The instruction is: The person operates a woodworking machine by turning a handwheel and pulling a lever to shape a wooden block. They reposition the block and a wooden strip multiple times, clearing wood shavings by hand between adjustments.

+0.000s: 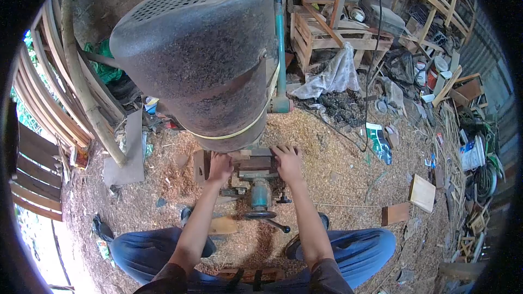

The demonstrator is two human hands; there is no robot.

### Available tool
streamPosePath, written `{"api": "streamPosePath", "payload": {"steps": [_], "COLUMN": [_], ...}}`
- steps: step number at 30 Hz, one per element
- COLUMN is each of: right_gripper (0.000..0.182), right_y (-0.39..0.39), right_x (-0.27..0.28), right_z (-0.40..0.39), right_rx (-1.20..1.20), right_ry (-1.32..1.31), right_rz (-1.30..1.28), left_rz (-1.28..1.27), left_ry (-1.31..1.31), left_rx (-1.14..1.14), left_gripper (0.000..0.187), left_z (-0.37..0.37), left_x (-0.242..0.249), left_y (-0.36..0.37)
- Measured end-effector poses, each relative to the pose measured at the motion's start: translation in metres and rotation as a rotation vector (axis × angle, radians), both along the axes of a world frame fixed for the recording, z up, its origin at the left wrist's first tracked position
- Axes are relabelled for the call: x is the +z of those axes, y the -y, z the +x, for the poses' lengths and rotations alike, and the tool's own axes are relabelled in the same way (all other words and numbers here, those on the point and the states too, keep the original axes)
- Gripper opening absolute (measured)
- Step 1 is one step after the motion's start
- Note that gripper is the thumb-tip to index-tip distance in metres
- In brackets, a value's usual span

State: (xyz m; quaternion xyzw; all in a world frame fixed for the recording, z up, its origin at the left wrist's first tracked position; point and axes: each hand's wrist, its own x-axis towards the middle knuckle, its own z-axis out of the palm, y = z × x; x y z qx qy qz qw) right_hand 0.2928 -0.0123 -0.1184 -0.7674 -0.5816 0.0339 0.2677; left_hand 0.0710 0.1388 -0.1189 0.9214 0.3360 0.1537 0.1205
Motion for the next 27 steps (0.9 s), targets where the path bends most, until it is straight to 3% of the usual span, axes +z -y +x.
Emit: {"api": "streamPosePath", "payload": {"steps": [2, 8, 10, 23, 27], "right_gripper": [0.039, 0.033, 0.033, 0.032, 0.034], "right_y": [0.002, -0.003, 0.002, 0.002, 0.001], "right_x": [-0.005, -0.005, -0.002, -0.008, -0.018], "right_z": [-0.006, -0.007, -0.006, -0.016, -0.018], "right_rx": [-0.037, -0.052, -0.041, -0.113, -0.121], "right_ry": [0.085, 0.084, 0.092, 0.066, 0.115], "right_rz": [0.065, 0.037, 0.048, 0.078, 0.152], "left_rz": [0.003, 0.132, 0.004, -0.02, 0.061], "left_ry": [-0.069, 0.054, 0.047, -0.039, 0.144], "left_rx": [0.017, 0.074, -0.006, 0.137, 0.08], "left_gripper": [0.033, 0.025, 0.026, 0.024, 0.026], "left_z": [0.002, 0.005, 0.003, 0.009, 0.002], "left_x": [-0.002, -0.004, -0.003, -0.014, -0.051], "left_y": [0.005, 0.011, 0.001, 0.022, 0.028]}}
